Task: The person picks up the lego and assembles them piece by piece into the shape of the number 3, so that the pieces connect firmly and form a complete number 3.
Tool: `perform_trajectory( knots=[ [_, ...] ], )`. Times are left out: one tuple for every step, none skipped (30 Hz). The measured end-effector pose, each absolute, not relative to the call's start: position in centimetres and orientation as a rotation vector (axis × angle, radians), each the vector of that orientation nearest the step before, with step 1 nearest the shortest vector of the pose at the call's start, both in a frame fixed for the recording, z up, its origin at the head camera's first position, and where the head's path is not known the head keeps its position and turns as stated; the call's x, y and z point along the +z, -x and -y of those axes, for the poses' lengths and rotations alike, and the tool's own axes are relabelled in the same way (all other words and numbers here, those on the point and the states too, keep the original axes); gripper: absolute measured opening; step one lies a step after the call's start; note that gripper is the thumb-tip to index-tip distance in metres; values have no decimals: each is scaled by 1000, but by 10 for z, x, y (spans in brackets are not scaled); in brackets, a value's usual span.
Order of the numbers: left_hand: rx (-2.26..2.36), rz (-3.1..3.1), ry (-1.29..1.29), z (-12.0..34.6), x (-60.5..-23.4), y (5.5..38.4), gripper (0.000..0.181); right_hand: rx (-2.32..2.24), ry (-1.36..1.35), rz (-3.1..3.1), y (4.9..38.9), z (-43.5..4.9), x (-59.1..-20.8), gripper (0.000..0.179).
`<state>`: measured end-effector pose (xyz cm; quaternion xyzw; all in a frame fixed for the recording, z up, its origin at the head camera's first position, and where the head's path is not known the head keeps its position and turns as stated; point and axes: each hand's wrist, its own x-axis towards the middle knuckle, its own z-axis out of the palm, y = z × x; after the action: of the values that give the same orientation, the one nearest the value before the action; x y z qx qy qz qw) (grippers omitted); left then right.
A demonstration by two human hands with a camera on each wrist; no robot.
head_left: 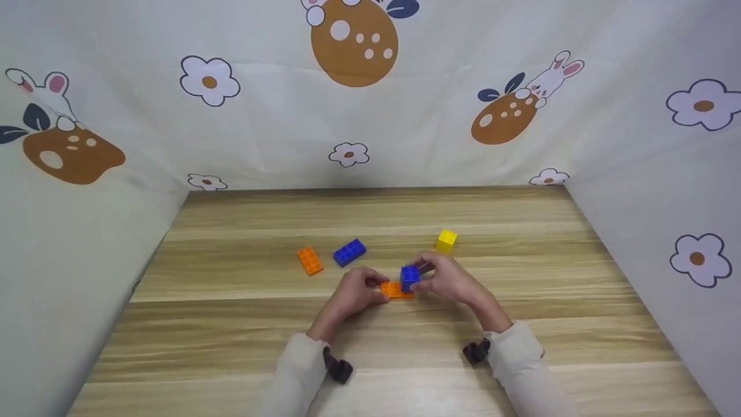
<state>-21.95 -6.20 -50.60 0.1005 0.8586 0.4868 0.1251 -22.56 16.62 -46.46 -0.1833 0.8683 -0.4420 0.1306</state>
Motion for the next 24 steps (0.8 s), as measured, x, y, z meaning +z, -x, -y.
perform_trajectory(
  knots=[
    [1417, -2504, -296, 62, -506, 219, 30, -1278, 539, -2525, 226, -166, -465, 37],
    [1418, -2507, -299, 62, -505, 219, 31, -1272, 549, -2528, 226, -166, -466, 37],
    [1420, -2508, -300, 62, -505, 219, 31, -1266, 561, -2531, 226, -165, -467, 37],
    [1421, -2511, -300, 62, -505, 219, 31, -1263, 569, -2534, 226, -165, -467, 37],
    [1420, -2513, -301, 62, -504, 219, 32, -1261, 579, -2538, 226, -165, -468, 37],
    [1419, -2515, -301, 62, -504, 218, 32, -1260, 585, -2540, 226, -165, -468, 37],
    [1418, -2515, -299, 62, -503, 218, 32, -1262, 591, -2541, 226, -165, -469, 37],
    [1420, -2513, -295, 62, -503, 218, 32, -1261, 606, -2545, 226, -165, -469, 36],
    [1420, -2511, -288, 62, -503, 218, 31, -1268, 609, -2543, 226, -165, -469, 36],
    [1419, -2509, -283, 62, -503, 218, 31, -1276, 610, -2539, 226, -165, -469, 36],
    [1420, -2507, -280, 62, -503, 218, 30, -1283, 614, -2534, 227, -165, -470, 36],
    [1421, -2504, -274, 62, -503, 218, 30, -1288, 615, -2530, 227, -164, -470, 35],
    [1425, -2501, -270, 62, -503, 218, 30, -1295, 616, -2525, 227, -164, -471, 35],
    [1426, -2502, -271, 62, -503, 218, 29, -1300, 616, -2522, 227, -164, -471, 34],
    [1428, -2503, -271, 62, -503, 218, 29, -1311, 605, -2515, 227, -163, -471, 34],
    [1429, -2504, -274, 62, -503, 218, 29, -1316, 605, -2512, 227, -163, -472, 34],
    [1428, -2507, -278, 62, -503, 218, 29, -1319, 607, -2511, 227, -162, -472, 33],
    [1427, -2510, -281, 62, -503, 218, 29, -1321, 607, -2509, 227, -162, -472, 33],
    [1425, -2513, -285, 61, -503, 218, 29, -1327, 606, -2503, 227, -161, -472, 33],
    [1422, -2515, -288, 61, -503, 218, 29, -1330, 607, -2501, 228, -161, -473, 33],
    [1421, -2516, -290, 61, -503, 218, 29, -1330, 607, -2499, 228, -161, -473, 33],
    [1419, -2515, -290, 60, -503, 218, 29, -1331, 607, -2498, 228, -161, -473, 32],
    [1418, -2514, -290, 60, -503, 218, 29, -1332, 606, -2497, 228, -161, -473, 32],
    [1417, -2512, -287, 59, -504, 218, 29, -1333, 605, -2494, 228, -161, -473, 32]
  ],
)
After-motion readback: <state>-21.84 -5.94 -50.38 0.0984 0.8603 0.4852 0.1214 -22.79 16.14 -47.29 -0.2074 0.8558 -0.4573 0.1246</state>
